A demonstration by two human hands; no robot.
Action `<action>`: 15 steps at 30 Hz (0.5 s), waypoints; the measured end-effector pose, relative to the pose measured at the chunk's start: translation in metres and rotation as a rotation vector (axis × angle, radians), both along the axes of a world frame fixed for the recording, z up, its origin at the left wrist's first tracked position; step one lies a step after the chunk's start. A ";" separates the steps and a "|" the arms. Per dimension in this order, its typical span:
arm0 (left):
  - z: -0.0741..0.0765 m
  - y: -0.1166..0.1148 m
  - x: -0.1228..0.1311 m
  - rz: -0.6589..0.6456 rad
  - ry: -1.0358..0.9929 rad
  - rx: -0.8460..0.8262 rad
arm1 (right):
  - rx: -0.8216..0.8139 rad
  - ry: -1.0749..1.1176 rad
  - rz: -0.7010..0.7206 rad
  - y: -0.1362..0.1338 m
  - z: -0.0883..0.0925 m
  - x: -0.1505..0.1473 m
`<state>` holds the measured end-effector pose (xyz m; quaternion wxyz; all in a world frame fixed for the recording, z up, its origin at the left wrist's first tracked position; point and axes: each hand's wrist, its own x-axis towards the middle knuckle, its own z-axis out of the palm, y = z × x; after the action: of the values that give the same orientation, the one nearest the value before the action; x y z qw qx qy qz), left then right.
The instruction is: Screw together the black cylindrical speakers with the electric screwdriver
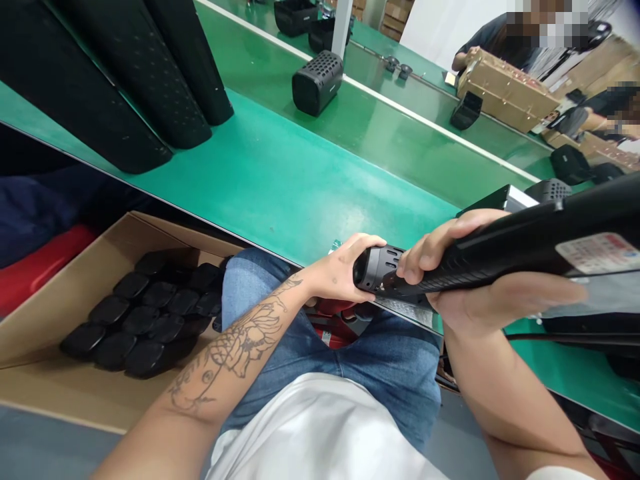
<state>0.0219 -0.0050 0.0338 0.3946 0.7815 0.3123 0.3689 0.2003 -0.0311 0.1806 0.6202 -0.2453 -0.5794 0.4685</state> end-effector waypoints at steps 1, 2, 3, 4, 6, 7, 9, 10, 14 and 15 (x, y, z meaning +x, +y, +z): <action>0.000 0.000 0.000 -0.002 0.002 -0.001 | -0.006 0.007 0.004 0.000 -0.002 0.001; 0.001 0.000 -0.001 -0.003 0.002 0.000 | -0.014 0.009 0.008 -0.001 -0.004 0.001; 0.001 0.001 -0.001 -0.004 0.003 0.001 | -0.034 0.001 0.008 -0.003 -0.005 0.002; 0.001 0.001 -0.001 -0.005 0.002 0.001 | -0.049 -0.010 0.014 -0.005 -0.005 0.002; 0.001 0.000 -0.001 -0.001 0.001 0.000 | -0.060 -0.031 0.025 -0.008 -0.006 0.002; 0.001 0.000 -0.001 0.002 -0.002 0.001 | -0.053 -0.039 0.035 -0.009 -0.006 0.002; 0.002 0.000 0.000 0.001 -0.011 0.005 | -0.051 -0.049 0.046 -0.010 -0.005 0.002; 0.002 0.000 0.000 -0.001 -0.016 0.005 | -0.055 -0.052 0.051 -0.010 -0.005 0.001; 0.002 0.001 -0.001 -0.012 -0.006 -0.013 | -0.053 -0.068 0.033 -0.010 -0.004 -0.009; 0.002 0.001 -0.001 -0.015 -0.001 -0.018 | -0.047 -0.074 0.015 -0.010 -0.004 -0.013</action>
<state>0.0207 -0.0035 0.0356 0.4045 0.7800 0.3097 0.3635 0.1878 -0.0413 0.1765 0.5889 -0.2725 -0.5924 0.4774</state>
